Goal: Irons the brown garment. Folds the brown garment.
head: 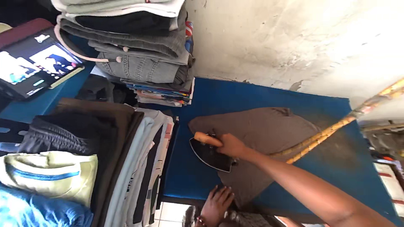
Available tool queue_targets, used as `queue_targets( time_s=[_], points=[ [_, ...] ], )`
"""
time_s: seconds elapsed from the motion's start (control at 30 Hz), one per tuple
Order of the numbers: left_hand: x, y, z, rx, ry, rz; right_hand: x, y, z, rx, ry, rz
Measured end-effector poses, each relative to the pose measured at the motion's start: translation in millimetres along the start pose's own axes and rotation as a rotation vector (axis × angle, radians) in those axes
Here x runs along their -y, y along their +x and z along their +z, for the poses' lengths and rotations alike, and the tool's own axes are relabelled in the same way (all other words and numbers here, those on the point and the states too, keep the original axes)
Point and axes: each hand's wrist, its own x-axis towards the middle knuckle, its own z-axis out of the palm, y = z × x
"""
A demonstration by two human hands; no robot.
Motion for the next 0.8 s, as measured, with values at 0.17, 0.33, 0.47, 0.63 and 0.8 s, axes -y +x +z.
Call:
queue_targets(
  time_s=[0.17, 0.33, 0.47, 0.63, 0.8],
  points=[
    [-24.1, -5.4, 1.5, -0.152, 0.008, -0.249, -104.5, -30.8, -40.0, -0.239, 0.177, 0.222],
    [-86.9, 36.9, -10.4, 0.089, -0.211, -0.983, -201.5, -49.3, -83.8, -0.447, 0.297, 0.305],
    [-116.5, 68.7, 3.1, 0.422, -0.246, -1.283, -225.6, -56.8, -72.7, -0.366, 0.272, 0.273],
    [-132.3, 53.2, 11.2, -0.042, -0.585, -1.425, -174.1, -62.4, -40.7, -0.263, 0.243, 0.156],
    [-137.5, 27.9, 2.4, -0.266, -0.776, -1.405, -88.4, -58.8, 25.4, -0.046, 0.039, 0.031]
  ],
)
